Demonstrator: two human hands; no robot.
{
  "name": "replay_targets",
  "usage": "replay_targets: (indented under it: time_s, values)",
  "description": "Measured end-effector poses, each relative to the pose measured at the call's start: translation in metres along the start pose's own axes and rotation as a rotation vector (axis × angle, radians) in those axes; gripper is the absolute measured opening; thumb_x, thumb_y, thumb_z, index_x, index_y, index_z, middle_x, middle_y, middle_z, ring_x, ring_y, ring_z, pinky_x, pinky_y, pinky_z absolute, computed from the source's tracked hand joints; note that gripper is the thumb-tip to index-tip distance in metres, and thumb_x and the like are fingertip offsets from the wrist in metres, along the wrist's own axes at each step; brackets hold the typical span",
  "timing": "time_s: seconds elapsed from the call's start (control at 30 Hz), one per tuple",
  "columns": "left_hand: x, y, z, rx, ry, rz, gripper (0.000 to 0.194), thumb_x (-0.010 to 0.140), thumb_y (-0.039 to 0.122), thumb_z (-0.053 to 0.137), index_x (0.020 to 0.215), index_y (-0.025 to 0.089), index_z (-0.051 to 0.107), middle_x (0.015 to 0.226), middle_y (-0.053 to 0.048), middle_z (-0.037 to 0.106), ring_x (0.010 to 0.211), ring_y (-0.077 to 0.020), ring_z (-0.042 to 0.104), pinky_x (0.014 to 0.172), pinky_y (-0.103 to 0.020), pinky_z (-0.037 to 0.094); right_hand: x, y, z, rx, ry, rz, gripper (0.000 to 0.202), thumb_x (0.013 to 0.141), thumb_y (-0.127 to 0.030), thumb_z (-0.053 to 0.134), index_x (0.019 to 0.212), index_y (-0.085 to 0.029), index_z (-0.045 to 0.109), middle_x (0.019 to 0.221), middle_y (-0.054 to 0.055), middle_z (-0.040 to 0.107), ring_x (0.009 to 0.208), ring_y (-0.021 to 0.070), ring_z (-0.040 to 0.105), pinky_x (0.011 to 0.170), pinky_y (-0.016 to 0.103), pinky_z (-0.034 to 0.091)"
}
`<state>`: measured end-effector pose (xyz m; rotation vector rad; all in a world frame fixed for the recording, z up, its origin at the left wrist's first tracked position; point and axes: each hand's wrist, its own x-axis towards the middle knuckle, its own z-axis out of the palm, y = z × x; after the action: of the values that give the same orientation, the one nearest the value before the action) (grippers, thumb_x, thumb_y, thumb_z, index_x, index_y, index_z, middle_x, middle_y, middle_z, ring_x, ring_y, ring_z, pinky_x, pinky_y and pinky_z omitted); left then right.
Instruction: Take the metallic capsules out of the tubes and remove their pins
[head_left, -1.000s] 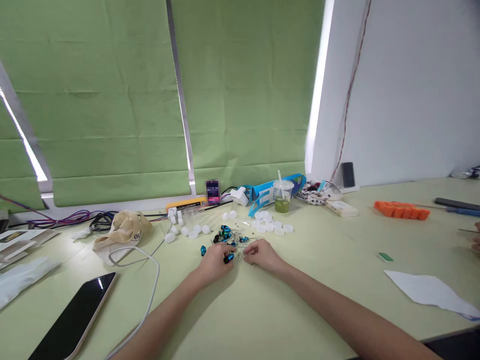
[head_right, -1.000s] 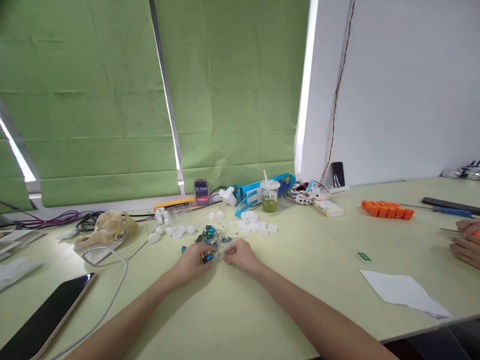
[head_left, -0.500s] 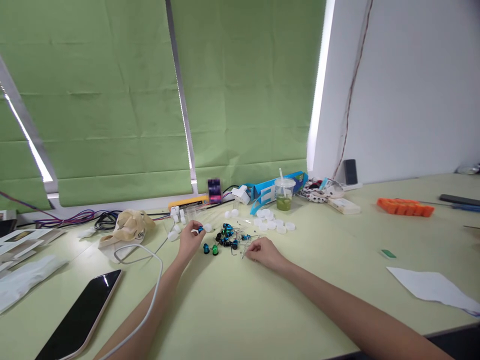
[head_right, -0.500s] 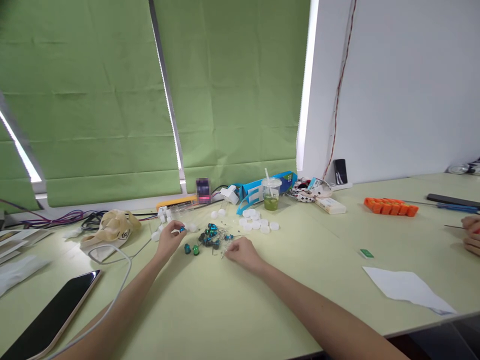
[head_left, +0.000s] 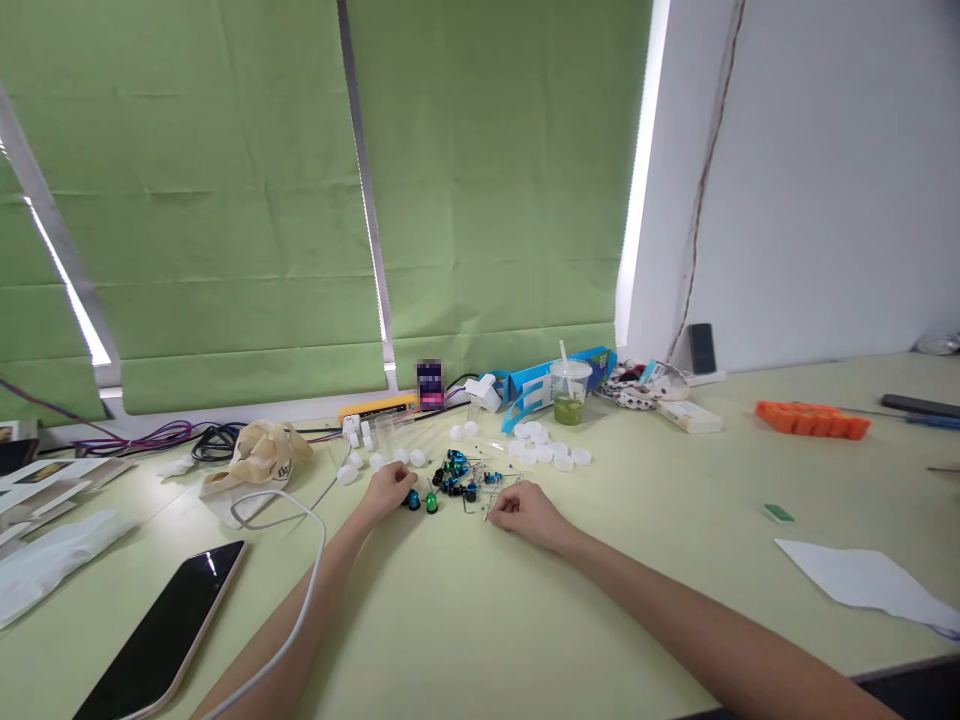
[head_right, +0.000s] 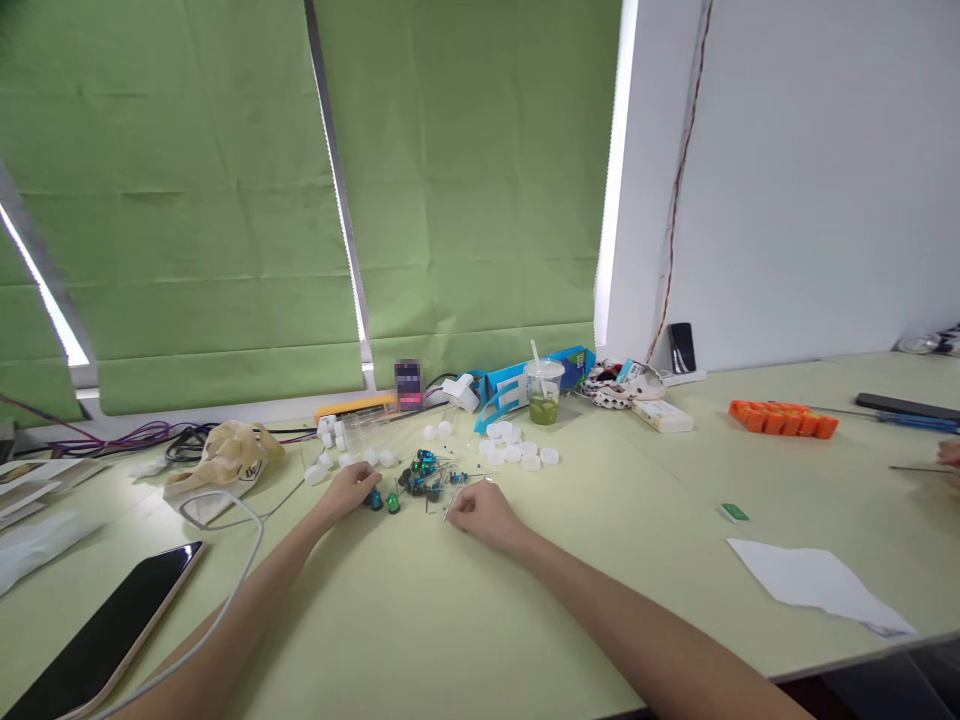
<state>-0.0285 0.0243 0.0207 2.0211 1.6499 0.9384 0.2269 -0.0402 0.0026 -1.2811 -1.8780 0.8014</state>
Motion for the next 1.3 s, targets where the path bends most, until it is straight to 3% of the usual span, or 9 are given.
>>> replay_targets:
  time_s: [0.17,0.23,0.33,0.43,0.5,0.7,0.87,1.3]
  values:
    - [-0.011,0.015,-0.004,0.128,-0.003,0.066,0.037,0.077,0.051,0.041,0.059,0.019,0.045,0.058,-0.001,0.053,0.055,-0.0163,0.048,0.053,-0.026,0.03,-0.005,-0.01,0.006,-0.146,0.079,-0.199,0.014,0.072,-0.024,0.056,0.062,-0.016,0.061,0.066,0.001,0.06,0.054,0.0095,0.05,0.052,0.02,0.039]
    - [-0.017,0.023,-0.005,0.248,0.007,0.213,0.036,0.075,0.053,0.043,0.063,0.019,0.047,0.065,-0.002,0.055,0.062,-0.0181,0.05,0.056,-0.027,0.032,-0.007,-0.014,0.009,-0.149,0.074,-0.3,0.013,0.073,-0.023,0.055,0.063,-0.016,0.059,0.079,0.002,0.061,0.059,0.0091,0.052,0.056,0.02,0.041]
    - [-0.024,0.034,-0.004,0.332,-0.015,0.486,0.025,0.072,0.044,0.051,0.069,0.02,0.05,0.074,-0.003,0.057,0.078,-0.0213,0.05,0.065,-0.029,0.035,-0.007,-0.015,0.011,-0.163,0.057,-0.367,0.013,0.072,-0.018,0.055,0.06,-0.016,0.055,0.086,0.003,0.062,0.071,0.0117,0.055,0.06,0.02,0.042]
    - [-0.025,0.036,-0.001,0.357,-0.067,0.599,0.008,0.07,0.028,0.052,0.071,0.02,0.051,0.076,-0.003,0.056,0.081,-0.0214,0.047,0.07,-0.031,0.036,-0.004,-0.01,0.011,-0.22,0.095,-0.328,0.014,0.07,-0.013,0.055,0.057,-0.016,0.053,0.08,0.003,0.062,0.074,0.0135,0.056,0.062,0.021,0.042]
    - [-0.024,0.032,0.0,0.37,-0.08,0.589,0.003,0.069,0.02,0.05,0.072,0.02,0.052,0.078,-0.004,0.056,0.082,-0.0214,0.047,0.072,-0.032,0.035,-0.001,-0.004,0.01,-0.24,0.13,-0.274,0.014,0.07,-0.013,0.055,0.056,-0.016,0.054,0.079,0.004,0.062,0.072,0.0138,0.056,0.063,0.022,0.043]
    - [-0.022,0.023,0.0,0.42,-0.021,0.567,0.017,0.07,0.015,0.048,0.085,0.021,0.055,0.09,-0.004,0.056,0.089,-0.0219,0.045,0.076,-0.034,0.033,0.002,0.001,0.004,-0.206,0.166,-0.174,0.015,0.07,-0.017,0.056,0.055,-0.016,0.057,0.087,0.007,0.064,0.083,0.0176,0.058,0.069,0.026,0.044]
    - [-0.025,0.034,0.012,0.474,0.044,0.67,0.023,0.079,0.026,0.05,0.101,0.023,0.056,0.104,-0.007,0.054,0.099,-0.0244,0.042,0.079,-0.038,0.029,0.002,-0.003,0.003,-0.181,0.167,-0.14,0.014,0.07,-0.018,0.056,0.056,-0.015,0.059,0.097,0.009,0.063,0.088,0.0192,0.059,0.073,0.028,0.044]
    - [-0.02,0.036,0.042,0.558,0.041,0.636,0.015,0.083,0.026,0.05,0.091,0.02,0.061,0.105,-0.007,0.054,0.1,-0.0252,0.041,0.079,-0.041,0.028,0.003,0.0,0.005,-0.098,0.182,-0.156,0.014,0.072,-0.021,0.057,0.06,-0.015,0.061,0.096,0.008,0.063,0.091,0.0187,0.058,0.077,0.029,0.044]
